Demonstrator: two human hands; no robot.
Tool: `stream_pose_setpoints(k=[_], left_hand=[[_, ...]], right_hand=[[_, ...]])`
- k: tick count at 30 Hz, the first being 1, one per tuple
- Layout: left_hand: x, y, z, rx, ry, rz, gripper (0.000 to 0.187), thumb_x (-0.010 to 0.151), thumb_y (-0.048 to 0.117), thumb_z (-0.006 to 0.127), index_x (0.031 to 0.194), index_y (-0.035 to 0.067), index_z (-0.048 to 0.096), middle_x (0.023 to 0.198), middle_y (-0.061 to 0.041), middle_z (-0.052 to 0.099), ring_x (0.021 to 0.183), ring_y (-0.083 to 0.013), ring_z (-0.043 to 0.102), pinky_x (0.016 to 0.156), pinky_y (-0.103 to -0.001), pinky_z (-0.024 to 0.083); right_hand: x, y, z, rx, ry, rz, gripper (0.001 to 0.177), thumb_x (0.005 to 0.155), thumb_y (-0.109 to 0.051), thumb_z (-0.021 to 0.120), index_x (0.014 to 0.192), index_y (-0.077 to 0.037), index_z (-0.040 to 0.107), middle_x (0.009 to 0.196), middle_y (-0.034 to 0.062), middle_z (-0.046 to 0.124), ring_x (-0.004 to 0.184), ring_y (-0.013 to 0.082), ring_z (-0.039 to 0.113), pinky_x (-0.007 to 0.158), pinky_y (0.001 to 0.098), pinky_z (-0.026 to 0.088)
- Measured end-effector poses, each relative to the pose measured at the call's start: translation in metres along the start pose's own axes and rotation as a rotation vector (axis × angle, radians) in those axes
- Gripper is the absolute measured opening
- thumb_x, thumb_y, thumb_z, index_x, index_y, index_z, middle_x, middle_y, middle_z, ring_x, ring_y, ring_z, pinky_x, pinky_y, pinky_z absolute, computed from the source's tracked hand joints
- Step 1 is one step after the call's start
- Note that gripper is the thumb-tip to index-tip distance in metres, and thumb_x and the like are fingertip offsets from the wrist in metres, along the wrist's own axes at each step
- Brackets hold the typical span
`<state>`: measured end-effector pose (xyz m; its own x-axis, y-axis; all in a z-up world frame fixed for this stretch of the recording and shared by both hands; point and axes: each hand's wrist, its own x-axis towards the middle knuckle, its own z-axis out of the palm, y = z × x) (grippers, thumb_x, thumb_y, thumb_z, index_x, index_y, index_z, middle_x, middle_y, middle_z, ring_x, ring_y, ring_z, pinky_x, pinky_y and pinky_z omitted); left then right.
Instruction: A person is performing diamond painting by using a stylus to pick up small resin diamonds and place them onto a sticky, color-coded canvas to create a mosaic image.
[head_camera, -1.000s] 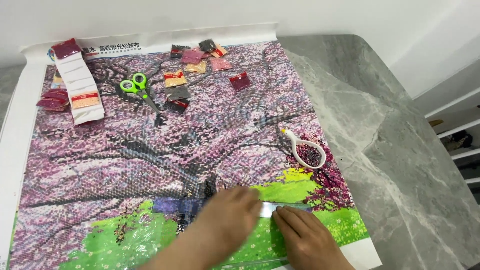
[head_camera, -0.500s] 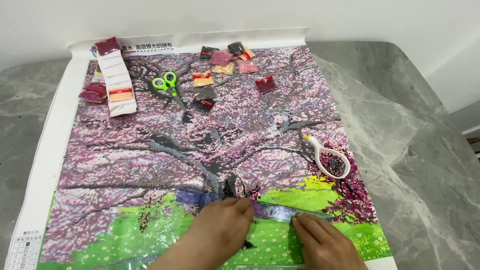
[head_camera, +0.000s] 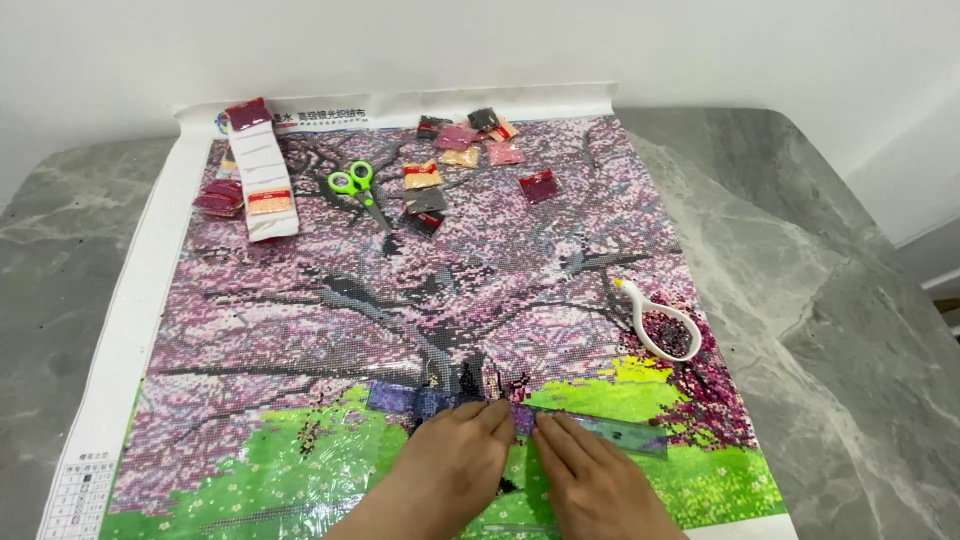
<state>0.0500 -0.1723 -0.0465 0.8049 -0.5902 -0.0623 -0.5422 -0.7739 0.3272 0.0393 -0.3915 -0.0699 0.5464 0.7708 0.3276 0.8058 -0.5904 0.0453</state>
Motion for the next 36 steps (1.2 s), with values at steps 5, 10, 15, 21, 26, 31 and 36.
stream_pose_setpoints(k=[5,10,15,21,26,31,36], left_hand=[[-0.016,-0.01,-0.043,-0.098,-0.15,-0.166,0.043,0.081,-0.009,0.045,0.121,-0.004,0.059,0.131,-0.021,0.056,0.116,-0.0363,0.055,0.093,-0.045,0.05],[-0.025,-0.025,-0.053,-0.1,-0.248,-0.326,0.027,0.081,-0.003,0.042,0.099,0.002,0.061,0.106,-0.013,0.062,0.086,-0.0384,0.066,0.066,-0.055,0.057],[-0.026,-0.023,-0.047,-0.085,-0.195,-0.311,0.021,0.082,-0.005,0.041,0.086,0.002,0.061,0.088,-0.013,0.062,0.076,-0.0362,0.064,0.058,-0.05,0.056],[-0.027,-0.028,-0.036,-0.05,-0.146,-0.291,0.02,0.083,0.0,0.044,0.088,0.006,0.062,0.091,-0.012,0.061,0.075,-0.0404,0.064,0.058,-0.056,0.053],[-0.026,-0.017,-0.063,-0.12,-0.235,-0.327,0.027,0.087,-0.007,0.038,0.096,-0.002,0.063,0.099,-0.015,0.063,0.083,-0.037,0.065,0.062,-0.05,0.06],[-0.021,-0.01,-0.079,-0.154,-0.362,-0.385,0.03,0.093,-0.006,0.033,0.099,-0.003,0.062,0.102,-0.015,0.062,0.083,-0.0325,0.066,0.067,-0.042,0.063],[-0.02,-0.015,-0.069,-0.096,-0.383,-0.368,0.026,0.093,0.003,0.035,0.096,0.005,0.061,0.096,-0.012,0.059,0.082,-0.0358,0.064,0.065,-0.052,0.055]], right_hand=[[0.003,0.0,-0.008,0.08,-0.083,0.004,0.056,0.075,-0.007,0.058,0.129,0.005,0.056,0.136,0.0177,0.055,0.127,0.0313,0.051,0.106,0.0425,0.042],[0.017,0.001,-0.02,0.147,-0.15,0.063,0.058,0.07,-0.004,0.058,0.127,0.003,0.059,0.131,0.0166,0.06,0.12,0.0318,0.055,0.101,0.0433,0.044],[0.043,-0.006,-0.03,0.192,-0.128,0.08,0.045,0.077,-0.008,0.059,0.122,-0.002,0.062,0.124,0.0139,0.062,0.106,0.0311,0.06,0.092,0.0425,0.047],[0.057,-0.022,-0.019,0.266,-0.184,0.022,0.042,0.078,-0.003,0.053,0.12,0.001,0.056,0.128,0.0235,0.058,0.115,0.0394,0.056,0.09,0.0486,0.047],[0.034,-0.006,-0.033,0.33,-0.267,0.163,0.05,0.075,-0.004,0.058,0.125,0.0,0.051,0.126,0.0277,0.059,0.11,0.0401,0.062,0.089,0.0507,0.054],[-0.011,0.011,-0.046,0.244,-0.312,0.46,0.043,0.073,-0.005,0.054,0.115,-0.016,0.051,0.111,0.011,0.069,0.096,0.029,0.07,0.069,0.0469,0.06],[-0.028,0.019,-0.05,0.277,-0.303,0.536,0.04,0.082,-0.011,0.055,0.121,-0.019,0.055,0.112,0.0062,0.07,0.097,0.0247,0.071,0.064,0.0463,0.062]])
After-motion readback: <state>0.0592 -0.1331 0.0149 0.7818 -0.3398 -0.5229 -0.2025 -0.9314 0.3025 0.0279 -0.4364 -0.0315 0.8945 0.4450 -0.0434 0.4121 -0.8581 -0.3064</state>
